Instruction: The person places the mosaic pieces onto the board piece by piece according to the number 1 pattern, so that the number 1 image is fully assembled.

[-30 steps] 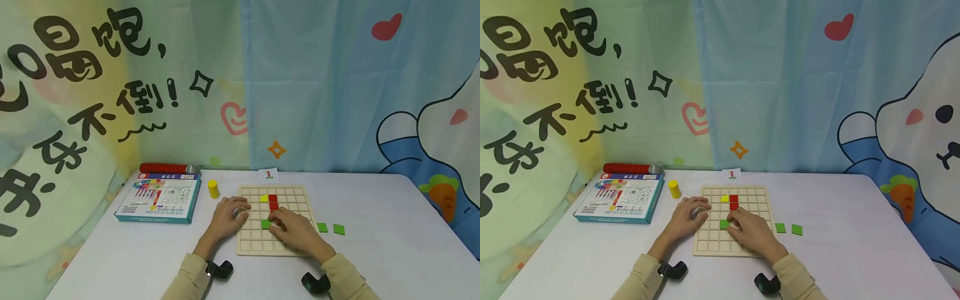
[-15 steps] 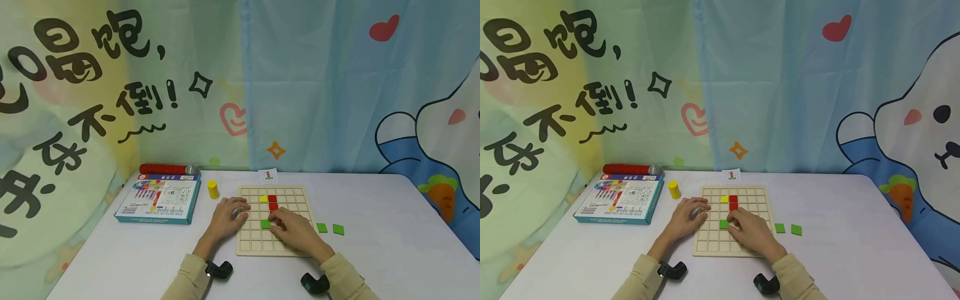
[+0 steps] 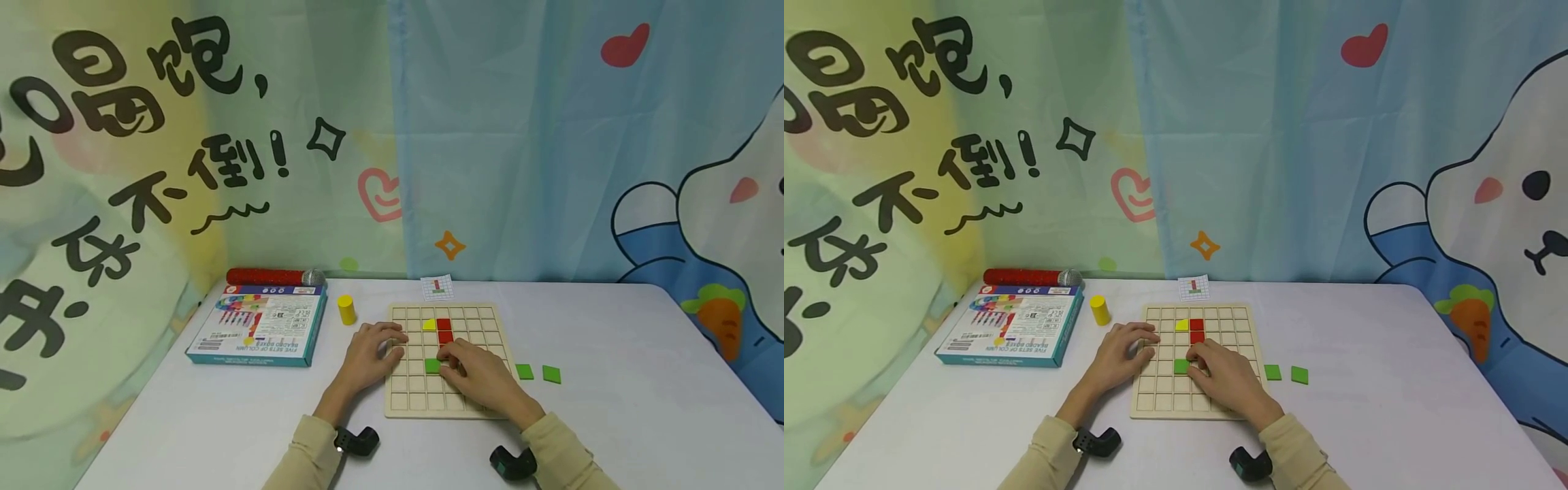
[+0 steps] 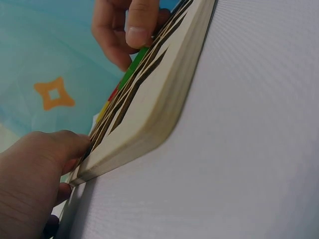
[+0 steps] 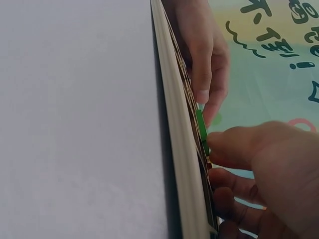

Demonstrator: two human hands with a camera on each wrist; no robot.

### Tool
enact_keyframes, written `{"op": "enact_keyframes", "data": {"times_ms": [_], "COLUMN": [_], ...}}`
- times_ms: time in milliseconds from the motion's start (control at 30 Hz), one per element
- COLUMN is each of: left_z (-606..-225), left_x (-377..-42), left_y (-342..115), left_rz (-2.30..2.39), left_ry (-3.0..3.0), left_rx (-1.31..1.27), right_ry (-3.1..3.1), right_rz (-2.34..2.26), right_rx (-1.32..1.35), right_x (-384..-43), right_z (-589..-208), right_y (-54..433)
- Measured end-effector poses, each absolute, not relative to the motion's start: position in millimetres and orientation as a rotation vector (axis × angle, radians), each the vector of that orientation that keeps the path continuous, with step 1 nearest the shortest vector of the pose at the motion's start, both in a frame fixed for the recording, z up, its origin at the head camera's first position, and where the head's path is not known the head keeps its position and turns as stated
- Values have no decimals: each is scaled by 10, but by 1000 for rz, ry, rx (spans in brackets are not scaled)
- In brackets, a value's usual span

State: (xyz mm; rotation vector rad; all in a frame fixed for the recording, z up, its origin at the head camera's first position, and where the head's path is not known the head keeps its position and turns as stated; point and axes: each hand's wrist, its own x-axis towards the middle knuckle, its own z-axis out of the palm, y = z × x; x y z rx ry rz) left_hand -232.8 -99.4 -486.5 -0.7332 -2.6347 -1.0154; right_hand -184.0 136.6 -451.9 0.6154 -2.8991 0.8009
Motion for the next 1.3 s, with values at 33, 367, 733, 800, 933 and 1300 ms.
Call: {"op": "enact_keyframes", "data": {"times_ms": [33,367,733,800,933,1300], "left_z": [-4867,-4899,-4902,-4903,-4913,-4891], "left_x": [-2328,-2339,-2359,-2359,-2362,-2333], "left_y": [-995,-1001,-998,-998,-1001,-1003], "left_rz": [-1019,-1023,-1023,-1019,-1015,-990], "left_ry": [-2636,-2638,-2657,-2655,-2661,-2604], "left_rx": [-731,-727,-718,-717,-717,-747], "right_ry": [-2899,-2896,-2926,-2943,-2959,-3050], "right_rz": [801,890,995,1018,1054,1156], "right_rx": [623,748,919,903,862,787], "right_x": [-1841,-1880,-1988,-2008,-2032,-2044], "right_z": [-4519,-4499,-4425,-4396,-4339,-4288], "right_y": [1369,1514,1908,2003,2201,2579]}}
